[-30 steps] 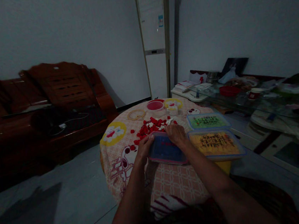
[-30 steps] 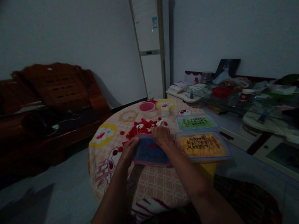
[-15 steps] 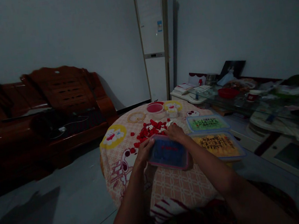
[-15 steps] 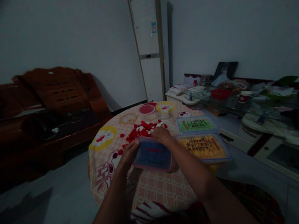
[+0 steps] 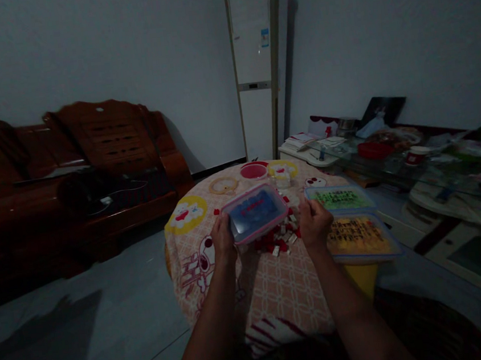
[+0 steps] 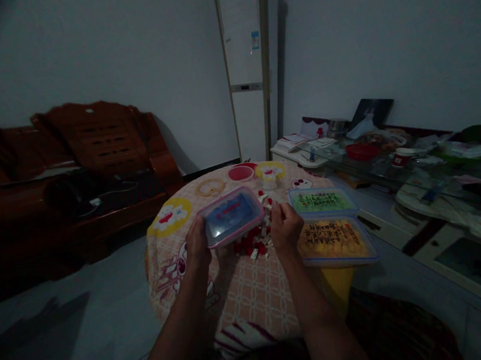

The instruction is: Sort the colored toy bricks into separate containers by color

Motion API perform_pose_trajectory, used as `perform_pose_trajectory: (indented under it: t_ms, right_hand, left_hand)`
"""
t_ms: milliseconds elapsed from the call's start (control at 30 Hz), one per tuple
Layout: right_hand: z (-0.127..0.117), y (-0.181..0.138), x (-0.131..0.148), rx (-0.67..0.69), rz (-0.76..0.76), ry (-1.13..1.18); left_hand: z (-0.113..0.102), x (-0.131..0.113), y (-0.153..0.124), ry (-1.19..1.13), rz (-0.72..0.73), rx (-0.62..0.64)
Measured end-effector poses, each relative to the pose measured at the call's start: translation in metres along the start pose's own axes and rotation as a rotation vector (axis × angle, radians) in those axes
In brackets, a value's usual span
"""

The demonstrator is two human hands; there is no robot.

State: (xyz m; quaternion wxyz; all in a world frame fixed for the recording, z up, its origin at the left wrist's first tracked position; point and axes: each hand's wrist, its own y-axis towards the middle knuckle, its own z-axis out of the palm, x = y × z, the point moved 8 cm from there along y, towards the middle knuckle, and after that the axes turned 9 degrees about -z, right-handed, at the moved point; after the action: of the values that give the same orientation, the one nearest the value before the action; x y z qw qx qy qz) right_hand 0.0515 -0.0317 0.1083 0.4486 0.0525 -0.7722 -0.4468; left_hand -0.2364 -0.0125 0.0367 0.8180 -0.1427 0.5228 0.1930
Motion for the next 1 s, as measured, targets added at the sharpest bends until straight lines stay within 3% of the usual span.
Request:
perform_pose_trajectory:
  t_ms: [133,200,300,433,600,767,900,1000]
  right_hand:
    - [0.047,-0.047,-0.016,0.395,0.334,0.319]
    - [0.067,-0.066,-0.019,0.478,0.499,0.474]
    - [0.076,-0.076,-0.022,0.429,0.63,0.621]
    - [0.067,-0.076,-0.026,0.27,0.639,0.646]
    - [0.063,-0.082,-0.034,0.297,0.63,0.659]
    - [0.04,-0.064,-0.06,0.049,0.549,0.575]
    - [0.045,-0.052,-0.05,0.117,0.496,0.724]
    - [0.049,-0.052,-0.035,0.198,0.525,0.859]
  left_hand:
    - [-0.005,0.008,0.003,-0.016,0.014,-0.031]
    - [-0.003,0.014,0.001,-0.037,-0.024,-0.023]
    - [0.003,0.015,-0.005,-0.052,-0.049,-0.009]
    - [0.009,0.003,-0.016,0.011,0.003,-0.03]
    - [0.005,-0.004,-0.014,0.027,0.027,-0.05]
    - [-0.007,0.006,0.004,-0.107,-0.051,-0.02]
    - [0.001,0.022,0.005,-0.122,-0.233,0.098]
    - [0.002,0.024,0.001,-0.097,-0.269,0.121]
